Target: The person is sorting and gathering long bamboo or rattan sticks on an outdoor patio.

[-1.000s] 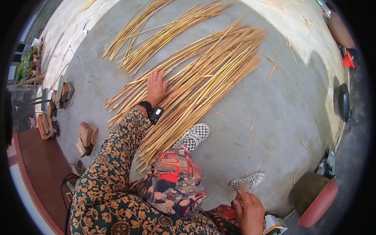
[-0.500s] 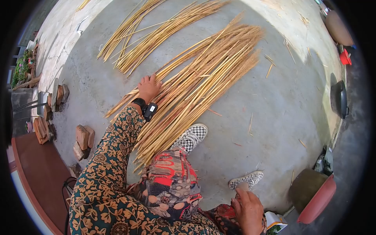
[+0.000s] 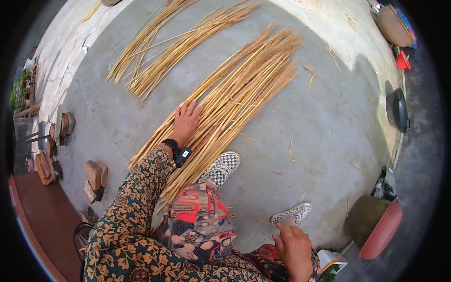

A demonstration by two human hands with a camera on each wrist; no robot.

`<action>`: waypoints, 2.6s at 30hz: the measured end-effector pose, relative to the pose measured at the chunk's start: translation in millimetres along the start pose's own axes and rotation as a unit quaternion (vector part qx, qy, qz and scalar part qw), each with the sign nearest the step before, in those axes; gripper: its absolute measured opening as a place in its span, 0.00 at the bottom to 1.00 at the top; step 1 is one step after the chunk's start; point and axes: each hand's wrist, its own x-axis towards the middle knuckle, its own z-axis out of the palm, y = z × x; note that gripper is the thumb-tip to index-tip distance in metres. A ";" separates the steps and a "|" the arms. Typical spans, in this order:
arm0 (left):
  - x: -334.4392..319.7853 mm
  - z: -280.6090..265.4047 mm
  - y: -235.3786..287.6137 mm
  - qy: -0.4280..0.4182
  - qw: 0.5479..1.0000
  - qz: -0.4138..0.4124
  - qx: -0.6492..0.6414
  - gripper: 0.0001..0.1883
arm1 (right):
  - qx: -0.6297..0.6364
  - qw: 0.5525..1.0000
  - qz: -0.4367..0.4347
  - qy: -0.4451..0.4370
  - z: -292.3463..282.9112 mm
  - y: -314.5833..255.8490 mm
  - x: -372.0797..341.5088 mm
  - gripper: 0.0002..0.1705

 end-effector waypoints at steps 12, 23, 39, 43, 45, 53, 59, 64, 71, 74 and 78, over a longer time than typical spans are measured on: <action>38.2 0.2 -42.2 -0.020 0.974 -0.225 0.021 0.21 | 0.012 1.000 0.002 0.007 0.6 7.8 -3.7 0.16; 47.1 13.5 57.4 -0.099 0.983 -0.054 -0.146 0.28 | 0.010 1.000 0.005 0.009 -1.0 9.5 -5.7 0.15; 37.7 -11.5 42.1 -0.052 0.987 0.067 -0.134 0.30 | 0.015 1.000 0.010 0.011 -2.7 12.9 -8.9 0.16; 34.6 1.6 71.0 -0.131 0.983 0.051 -0.120 0.33 | 0.014 1.000 0.027 -0.001 -12.6 -3.1 -7.4 0.17; 31.0 2.9 80.0 -0.138 0.982 0.057 -0.118 0.33 | 0.020 0.999 0.031 -0.003 -15.3 -6.5 -6.9 0.17; 43.3 7.1 35.7 -0.083 0.995 -0.021 -0.045 0.28 | 0.025 0.999 0.008 0.023 -2.6 9.8 -11.7 0.16; 10.5 -15.8 83.0 0.058 0.989 0.023 -0.133 0.29 | 0.028 0.999 0.023 -0.002 -3.6 14.9 -13.4 0.18; -16.2 -9.5 104.5 -0.017 0.989 0.112 -0.093 0.29 | 0.024 1.000 0.011 0.001 -5.3 11.2 -12.8 0.18; 31.1 8.7 59.6 -0.084 0.975 -0.092 -0.186 0.25 | 0.019 1.000 0.021 0.004 -3.3 12.2 -16.3 0.18; 31.1 14.5 56.8 -0.014 0.978 -0.084 -0.189 0.24 | 0.018 1.000 0.020 0.008 -4.1 12.2 -16.9 0.18; -8.1 0.5 87.7 -0.004 0.988 0.071 -0.139 0.27 | 0.015 1.000 0.011 0.010 -4.6 13.6 -16.7 0.19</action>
